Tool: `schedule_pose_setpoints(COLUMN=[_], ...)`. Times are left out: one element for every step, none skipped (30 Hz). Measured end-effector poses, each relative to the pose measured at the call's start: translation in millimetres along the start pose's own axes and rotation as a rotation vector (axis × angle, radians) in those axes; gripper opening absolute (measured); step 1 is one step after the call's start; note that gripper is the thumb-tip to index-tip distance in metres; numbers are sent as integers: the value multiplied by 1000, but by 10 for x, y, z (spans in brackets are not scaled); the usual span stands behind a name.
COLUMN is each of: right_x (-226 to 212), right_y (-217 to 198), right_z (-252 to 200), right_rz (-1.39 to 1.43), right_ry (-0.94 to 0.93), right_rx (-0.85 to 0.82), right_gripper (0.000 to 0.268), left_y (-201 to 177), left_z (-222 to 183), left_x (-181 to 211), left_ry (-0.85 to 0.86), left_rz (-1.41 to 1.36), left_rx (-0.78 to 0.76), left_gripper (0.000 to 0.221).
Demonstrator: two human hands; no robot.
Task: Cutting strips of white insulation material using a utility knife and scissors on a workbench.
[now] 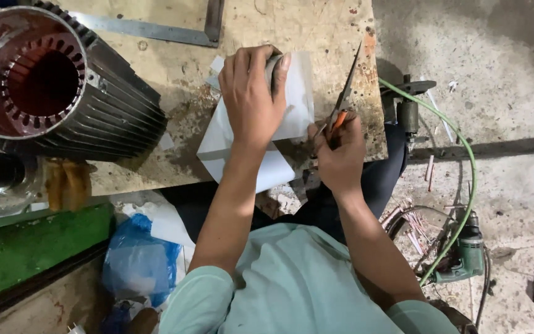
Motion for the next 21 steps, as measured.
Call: schedule_pose_setpoints(right_x=[19, 39, 6, -27, -60, -8, 29, 65, 34, 22, 12, 17, -33, -81, -162, -157, -153, -121, -103, -89, -143], right_y=[-6, -11, -9, -7, -21, -34, -41, -46, -90, -131, -171, -228, -292, -353, -363, -385, -397, -380, -362, -348, -318], right_z=[11, 20, 27, 35, 43, 47, 39, 30, -2, -32, -65, -142, -219, -303, -376, -440, -528, -519, -507, -496, -405], right_rz=[60, 120, 122, 86, 47, 45, 59, 73, 72, 8, -57, -58, -142, -225, -227, -141, -51, -53, -6, 40, 41], right_ry=[18, 35, 35, 28, 21, 22, -19, -61, -61, -9, 43, 43, -94, -232, -229, -9, 211, 215, 181, 146, 145], right_rx=[14, 27, 25, 22, 22, 23, 17, 11, 8, 7, 3, -1, 9, 19, 17, 6, -3, -1, 14, 28, 35], right_gripper=[24, 22, 22, 24, 28, 28, 18, 8, 8, 9, 21, 21, 23, 24, 24, 22, 20, 20, 11, 7, 7], left_y=[66, 131, 83, 35, 0, 3, -13, -30, -30, -39, -49, -63, -74, -83, -98, -108, -119, -124, -133, -144, -147], left_z=[-31, -63, -56, -50, -43, -22, -15, -8, -7, -5, -9, -10, -10, -10, -6, -4, 1, -1, 5, 12, 15], left_x=[-69, -137, -96, -56, -4, -3, -7, -13, -7, -1, 0, 13, 33, 55, 78, 102, 130, 148, 171, 199, 207], left_ry=[-7, -13, -13, -14, -15, -15, -16, -18, -20, -17, -15, -19, -14, -8, -12, -24, -33, -34, -22, -10, -4], left_rz=[-8, -16, -14, -16, -22, -24, -3, 19, 19, -5, -28, -27, -41, -56, -58, -59, -61, -64, -67, -70, -74], left_rx=[-34, -67, -67, -62, -58, -59, -31, -3, -3, 18, 39, 40, 48, 57, 54, 40, 25, 21, 32, 43, 42], left_gripper=[35, 44, 44, 40, 36, 36, 34, 33, 33, 30, 28, 28, 26, 25, 25, 22, 21, 21, 22, 22, 22])
Point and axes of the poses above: each hand's wrist, its own z-axis towards the middle knuckle, its own y-axis out of the palm, x = y × z, the point moved 4 cm from there along z, towards the middle knuckle, and after that the axes turned 3 degrees about -z, right-handed, at the moved point
